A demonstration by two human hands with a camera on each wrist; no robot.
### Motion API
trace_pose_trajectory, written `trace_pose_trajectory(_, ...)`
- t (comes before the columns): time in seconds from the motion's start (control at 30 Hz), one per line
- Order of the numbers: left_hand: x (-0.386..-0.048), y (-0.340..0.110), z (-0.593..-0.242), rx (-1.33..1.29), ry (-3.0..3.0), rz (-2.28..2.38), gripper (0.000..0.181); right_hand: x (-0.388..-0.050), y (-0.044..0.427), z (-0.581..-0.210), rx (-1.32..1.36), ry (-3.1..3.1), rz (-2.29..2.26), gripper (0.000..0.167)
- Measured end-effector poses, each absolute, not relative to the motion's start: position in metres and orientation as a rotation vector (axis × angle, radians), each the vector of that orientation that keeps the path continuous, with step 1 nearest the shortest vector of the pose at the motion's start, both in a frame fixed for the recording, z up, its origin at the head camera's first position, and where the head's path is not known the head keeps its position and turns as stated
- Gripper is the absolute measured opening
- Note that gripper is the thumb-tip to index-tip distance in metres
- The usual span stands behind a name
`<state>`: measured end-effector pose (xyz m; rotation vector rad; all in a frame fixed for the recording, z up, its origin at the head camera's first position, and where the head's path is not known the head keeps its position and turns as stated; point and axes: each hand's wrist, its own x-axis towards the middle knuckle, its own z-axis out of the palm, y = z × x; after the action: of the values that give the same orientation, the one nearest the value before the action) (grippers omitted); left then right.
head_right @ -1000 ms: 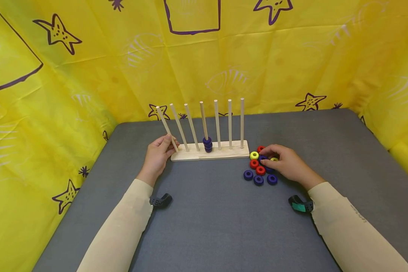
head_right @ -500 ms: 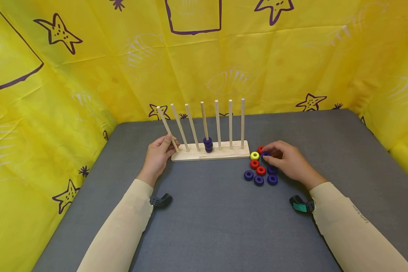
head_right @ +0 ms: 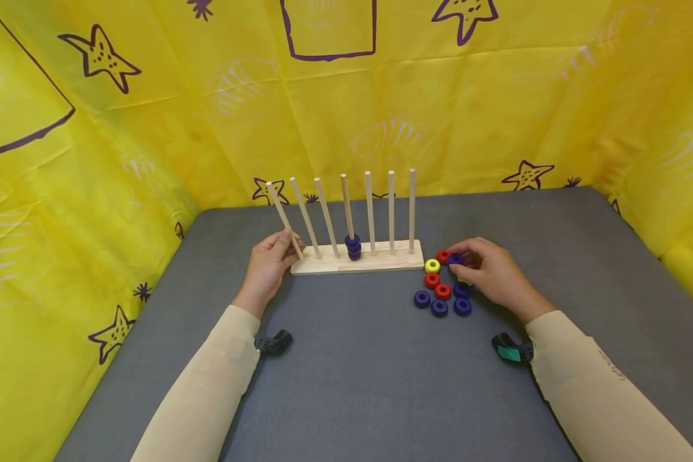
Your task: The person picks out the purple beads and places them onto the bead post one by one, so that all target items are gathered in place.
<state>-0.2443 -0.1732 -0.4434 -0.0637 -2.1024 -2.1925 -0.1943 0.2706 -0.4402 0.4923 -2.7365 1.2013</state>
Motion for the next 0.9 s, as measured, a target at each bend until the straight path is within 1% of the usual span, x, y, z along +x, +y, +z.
trace_pose_trajectory(0.4,-0.244,-0.176,-0.444,-0.052,-2.093,-2.217,0.053,-0.196,0.266,-0.434,0.524,-2.680,1.209,0.027)
trace_pose_trajectory(0.73,-0.246,-0.173,-0.444,-0.047,-2.069,-2.243,0.052,-0.193,0.261,-0.428,0.559,-2.634,1.178,0.025)
trace_pose_trajectory(0.9,-0.250,-0.167,-0.446,-0.074,-2.059,-2.277,0.053,-0.191,0.254,-0.425,0.633,-2.555,1.207,0.025)
